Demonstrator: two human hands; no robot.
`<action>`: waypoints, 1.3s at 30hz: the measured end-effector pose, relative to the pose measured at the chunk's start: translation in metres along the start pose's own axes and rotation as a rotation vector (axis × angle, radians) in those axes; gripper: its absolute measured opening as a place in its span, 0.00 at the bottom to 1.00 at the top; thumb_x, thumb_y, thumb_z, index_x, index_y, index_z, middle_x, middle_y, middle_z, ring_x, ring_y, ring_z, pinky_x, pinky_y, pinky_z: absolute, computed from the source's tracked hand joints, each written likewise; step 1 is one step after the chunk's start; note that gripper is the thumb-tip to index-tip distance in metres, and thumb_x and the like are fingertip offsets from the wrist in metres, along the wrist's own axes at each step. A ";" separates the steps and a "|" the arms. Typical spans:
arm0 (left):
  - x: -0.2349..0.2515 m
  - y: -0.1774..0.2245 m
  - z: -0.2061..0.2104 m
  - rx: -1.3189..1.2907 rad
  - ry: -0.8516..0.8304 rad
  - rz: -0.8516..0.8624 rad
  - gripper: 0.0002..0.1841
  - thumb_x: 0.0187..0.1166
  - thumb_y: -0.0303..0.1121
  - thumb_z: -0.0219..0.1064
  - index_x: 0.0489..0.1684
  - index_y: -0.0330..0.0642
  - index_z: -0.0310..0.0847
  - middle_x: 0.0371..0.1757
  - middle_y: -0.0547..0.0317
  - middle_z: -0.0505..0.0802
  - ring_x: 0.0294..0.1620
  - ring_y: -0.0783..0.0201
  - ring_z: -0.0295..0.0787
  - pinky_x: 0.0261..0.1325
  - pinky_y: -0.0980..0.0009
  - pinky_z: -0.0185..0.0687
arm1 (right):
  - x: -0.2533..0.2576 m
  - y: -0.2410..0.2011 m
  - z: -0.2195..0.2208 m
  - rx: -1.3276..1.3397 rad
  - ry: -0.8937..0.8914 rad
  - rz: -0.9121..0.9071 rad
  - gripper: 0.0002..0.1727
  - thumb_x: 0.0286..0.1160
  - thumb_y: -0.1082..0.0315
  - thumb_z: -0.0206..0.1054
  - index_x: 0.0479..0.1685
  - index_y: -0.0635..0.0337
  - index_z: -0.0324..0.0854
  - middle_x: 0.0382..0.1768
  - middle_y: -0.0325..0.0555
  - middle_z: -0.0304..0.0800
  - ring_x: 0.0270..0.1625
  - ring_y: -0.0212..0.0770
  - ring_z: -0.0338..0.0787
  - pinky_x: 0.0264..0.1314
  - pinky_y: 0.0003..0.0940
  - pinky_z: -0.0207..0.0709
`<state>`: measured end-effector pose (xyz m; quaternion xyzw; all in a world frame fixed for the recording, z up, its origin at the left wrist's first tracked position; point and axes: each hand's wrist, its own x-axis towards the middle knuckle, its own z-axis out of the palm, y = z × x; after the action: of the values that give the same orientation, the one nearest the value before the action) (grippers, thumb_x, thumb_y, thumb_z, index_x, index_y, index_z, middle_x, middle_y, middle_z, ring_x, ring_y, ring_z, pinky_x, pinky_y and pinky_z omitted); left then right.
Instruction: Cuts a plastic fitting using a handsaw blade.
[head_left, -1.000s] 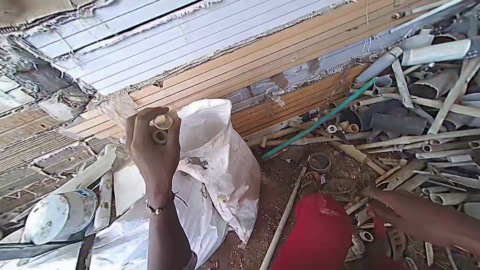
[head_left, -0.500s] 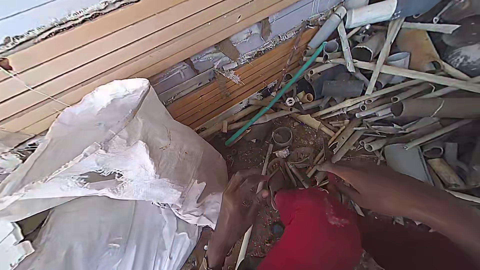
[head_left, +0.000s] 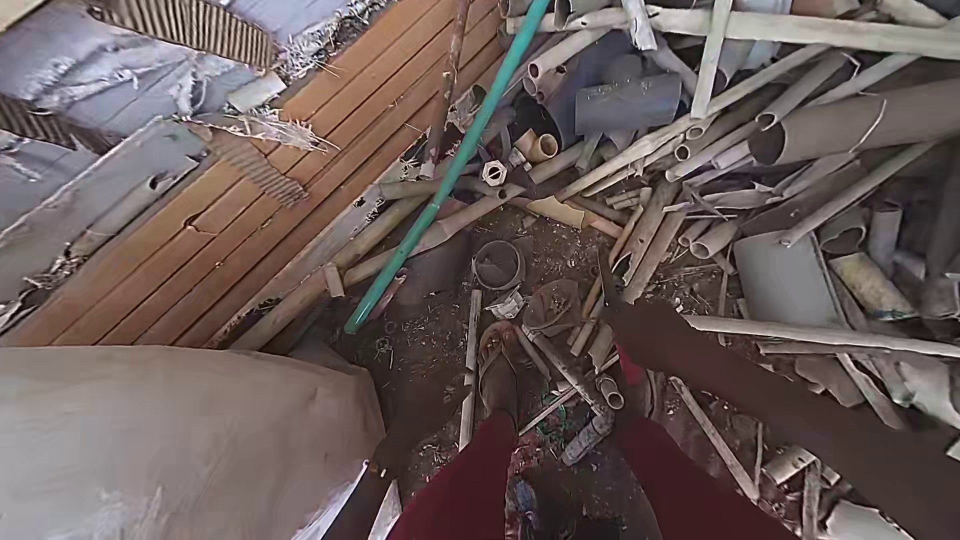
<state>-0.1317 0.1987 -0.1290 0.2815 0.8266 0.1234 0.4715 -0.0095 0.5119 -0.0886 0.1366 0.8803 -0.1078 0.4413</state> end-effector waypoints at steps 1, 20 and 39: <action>0.028 -0.008 -0.003 0.082 0.038 0.006 0.21 0.90 0.37 0.57 0.78 0.41 0.78 0.74 0.43 0.85 0.74 0.45 0.83 0.79 0.49 0.72 | 0.019 0.006 0.011 0.068 -0.015 0.035 0.28 0.87 0.63 0.60 0.83 0.63 0.68 0.75 0.72 0.74 0.71 0.75 0.79 0.65 0.74 0.71; 0.118 0.038 0.003 -1.080 0.475 0.173 0.22 0.81 0.27 0.58 0.74 0.36 0.75 0.50 0.55 0.94 0.43 0.64 0.95 0.48 0.65 0.94 | 0.022 0.036 0.101 0.862 0.996 0.142 0.29 0.73 0.56 0.66 0.69 0.68 0.76 0.37 0.56 0.89 0.31 0.47 0.87 0.34 0.47 0.79; 0.117 0.056 0.034 -0.975 0.370 0.196 0.36 0.62 0.29 0.80 0.75 0.36 0.73 0.65 0.50 0.89 0.60 0.61 0.91 0.59 0.65 0.92 | 0.036 -0.005 0.093 1.070 0.756 -0.029 0.24 0.74 0.51 0.67 0.55 0.64 0.83 0.29 0.39 0.86 0.30 0.27 0.84 0.34 0.26 0.77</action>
<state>-0.1299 0.3102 -0.2028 0.0790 0.7123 0.5848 0.3800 0.0376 0.4835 -0.1723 0.3541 0.8013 -0.4814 -0.0289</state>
